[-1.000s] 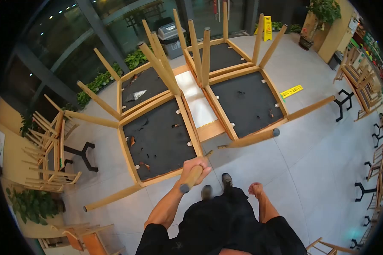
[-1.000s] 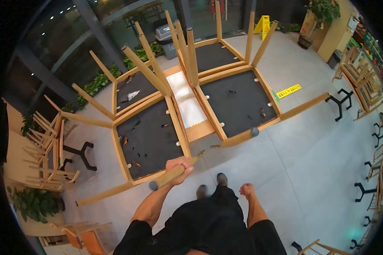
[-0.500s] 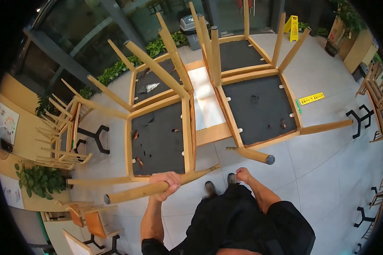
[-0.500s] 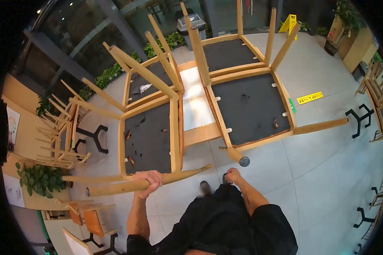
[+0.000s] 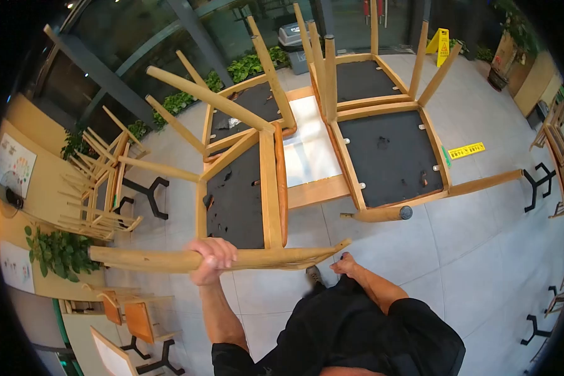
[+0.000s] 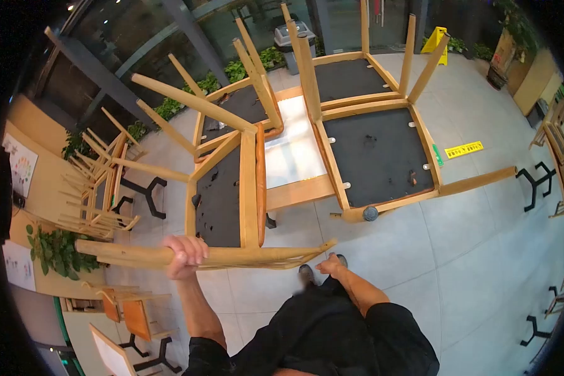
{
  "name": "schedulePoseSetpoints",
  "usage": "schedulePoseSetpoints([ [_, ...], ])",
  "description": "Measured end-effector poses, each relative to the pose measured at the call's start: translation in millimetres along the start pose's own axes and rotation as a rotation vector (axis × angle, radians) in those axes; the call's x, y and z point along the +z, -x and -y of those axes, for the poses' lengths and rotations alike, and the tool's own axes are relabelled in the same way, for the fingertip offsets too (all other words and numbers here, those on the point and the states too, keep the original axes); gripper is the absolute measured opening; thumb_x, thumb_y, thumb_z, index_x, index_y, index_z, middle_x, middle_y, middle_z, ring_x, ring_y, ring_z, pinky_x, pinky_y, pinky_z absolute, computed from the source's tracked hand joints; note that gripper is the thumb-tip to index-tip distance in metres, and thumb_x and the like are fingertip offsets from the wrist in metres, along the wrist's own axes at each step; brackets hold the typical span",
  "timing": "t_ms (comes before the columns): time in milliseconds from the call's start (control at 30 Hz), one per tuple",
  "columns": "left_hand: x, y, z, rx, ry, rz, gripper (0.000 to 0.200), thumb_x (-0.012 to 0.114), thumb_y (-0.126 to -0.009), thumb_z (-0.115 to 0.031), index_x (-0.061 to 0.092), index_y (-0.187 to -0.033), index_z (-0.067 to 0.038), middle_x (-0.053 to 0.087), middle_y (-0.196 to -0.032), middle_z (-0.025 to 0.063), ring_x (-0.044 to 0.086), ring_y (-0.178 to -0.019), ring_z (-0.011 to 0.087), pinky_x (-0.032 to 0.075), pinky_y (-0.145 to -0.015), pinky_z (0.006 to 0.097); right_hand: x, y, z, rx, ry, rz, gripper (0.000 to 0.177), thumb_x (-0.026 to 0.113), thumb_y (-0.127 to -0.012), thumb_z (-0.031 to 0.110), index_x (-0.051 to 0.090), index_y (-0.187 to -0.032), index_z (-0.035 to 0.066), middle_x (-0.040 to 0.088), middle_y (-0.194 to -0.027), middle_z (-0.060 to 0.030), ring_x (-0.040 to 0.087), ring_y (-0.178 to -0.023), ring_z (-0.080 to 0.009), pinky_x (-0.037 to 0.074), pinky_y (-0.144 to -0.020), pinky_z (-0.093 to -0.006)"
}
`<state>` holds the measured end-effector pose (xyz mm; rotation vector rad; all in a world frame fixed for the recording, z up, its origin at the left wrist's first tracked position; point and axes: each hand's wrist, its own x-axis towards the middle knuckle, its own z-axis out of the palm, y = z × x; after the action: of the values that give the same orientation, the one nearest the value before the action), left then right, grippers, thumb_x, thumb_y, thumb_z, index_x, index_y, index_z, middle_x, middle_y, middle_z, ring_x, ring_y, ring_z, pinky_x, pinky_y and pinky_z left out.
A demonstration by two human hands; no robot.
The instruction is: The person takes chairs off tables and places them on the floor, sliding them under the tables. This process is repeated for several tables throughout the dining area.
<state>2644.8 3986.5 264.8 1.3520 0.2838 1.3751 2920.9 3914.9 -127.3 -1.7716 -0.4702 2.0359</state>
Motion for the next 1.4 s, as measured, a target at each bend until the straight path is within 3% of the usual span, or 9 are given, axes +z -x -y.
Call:
schedulePoseSetpoints([
  [100,9,2,-16,0.041,0.037,-0.064,0.008,0.047,-0.073,-0.002,0.041,-0.068,-0.005,0.045,-0.053,0.0081,0.045,-0.047,0.0185,0.044,-0.049,0.0349,8,26,11,-0.101,-0.191,-0.037,0.054,0.066,-0.063,-0.004,0.042,-0.111,-0.002,0.053,-0.096,-0.0143,0.057,-0.080,-0.0232,0.050,-0.067,-0.0379],
  [267,21,12,-35,0.102,-0.028,-0.076,0.009,0.048,-0.073,-0.003,0.041,-0.067,-0.006,0.046,-0.053,0.0068,0.046,-0.047,0.0174,0.044,-0.048,0.0335,-10,30,7,-0.133,-0.363,0.317,0.053,0.058,-0.066,-0.009,0.047,-0.113,0.014,0.054,-0.098,-0.0047,0.052,-0.093,-0.0214,0.044,-0.081,-0.0411],
  [400,23,23,-58,0.128,0.003,-0.096,0.012,0.049,-0.072,-0.004,0.040,-0.064,-0.008,0.046,-0.051,0.0043,0.047,-0.047,0.0154,0.046,-0.046,0.0302,-11,61,5,-0.146,-0.342,0.466,0.043,0.058,-0.066,-0.010,0.054,-0.104,0.007,0.057,-0.098,-0.0073,0.053,-0.095,-0.0200,0.044,-0.083,-0.0335],
  [633,4,78,-132,0.277,0.057,-0.209,0.015,0.050,-0.075,-0.004,0.038,-0.066,-0.008,0.045,-0.053,0.0029,0.045,-0.047,0.0131,0.042,-0.046,0.0264,7,109,15,-0.355,-0.237,0.628,0.044,0.065,-0.060,-0.005,0.054,-0.102,0.001,0.057,-0.098,-0.0080,0.054,-0.093,-0.0210,0.043,-0.083,-0.0327],
  [900,-82,240,-257,0.498,0.173,-0.392,0.019,0.050,-0.074,-0.002,0.037,-0.063,-0.009,0.033,-0.054,0.0000,0.036,-0.052,0.0123,0.034,-0.052,0.0259,111,208,98,-0.746,-0.080,0.953,0.048,0.069,-0.056,0.001,0.051,-0.100,0.001,0.057,-0.087,-0.0084,0.058,-0.079,-0.0182,0.048,-0.074,-0.0321],
  [1100,-154,414,-291,0.804,0.351,-0.857,0.022,0.052,-0.068,-0.001,0.036,-0.056,-0.011,0.037,-0.052,0.0000,0.039,-0.051,0.0132,0.037,-0.053,0.0258,207,275,113,-0.664,0.084,1.012,0.041,0.063,-0.061,0.001,0.050,-0.099,-0.002,0.057,-0.086,-0.0099,0.059,-0.078,-0.0165,0.050,-0.066,-0.0280],
  [1300,-168,518,-239,0.729,0.264,-1.415,0.017,0.054,-0.070,-0.010,0.040,-0.059,-0.008,0.043,-0.056,0.0040,0.049,-0.063,0.0213,0.043,-0.060,0.0356,278,306,109,-0.628,0.234,1.071,0.040,0.061,-0.062,0.002,0.049,-0.099,-0.005,0.057,-0.085,-0.0104,0.059,-0.076,-0.0160,0.049,-0.065,-0.0273],
  [1367,-170,535,-214,0.486,0.420,-1.982,0.020,0.056,-0.073,-0.021,0.048,-0.074,-0.003,0.050,-0.069,0.0089,0.051,-0.075,0.0270,0.043,-0.063,0.0404,294,309,102,-0.634,0.319,1.070,0.039,0.061,-0.061,0.002,0.049,-0.098,-0.005,0.058,-0.084,-0.0098,0.059,-0.075,-0.0153,0.049,-0.065,-0.0267],
  [1400,-174,545,-202,0.197,0.361,-2.081,0.027,0.056,-0.074,-0.026,0.048,-0.084,-0.002,0.052,-0.076,0.0109,0.052,-0.078,0.0277,0.043,-0.064,0.0414,303,309,100,-0.665,0.387,1.062,0.039,0.061,-0.061,0.002,0.048,-0.097,-0.005,0.058,-0.083,-0.0091,0.058,-0.074,-0.0146,0.049,-0.065,-0.0261],
])
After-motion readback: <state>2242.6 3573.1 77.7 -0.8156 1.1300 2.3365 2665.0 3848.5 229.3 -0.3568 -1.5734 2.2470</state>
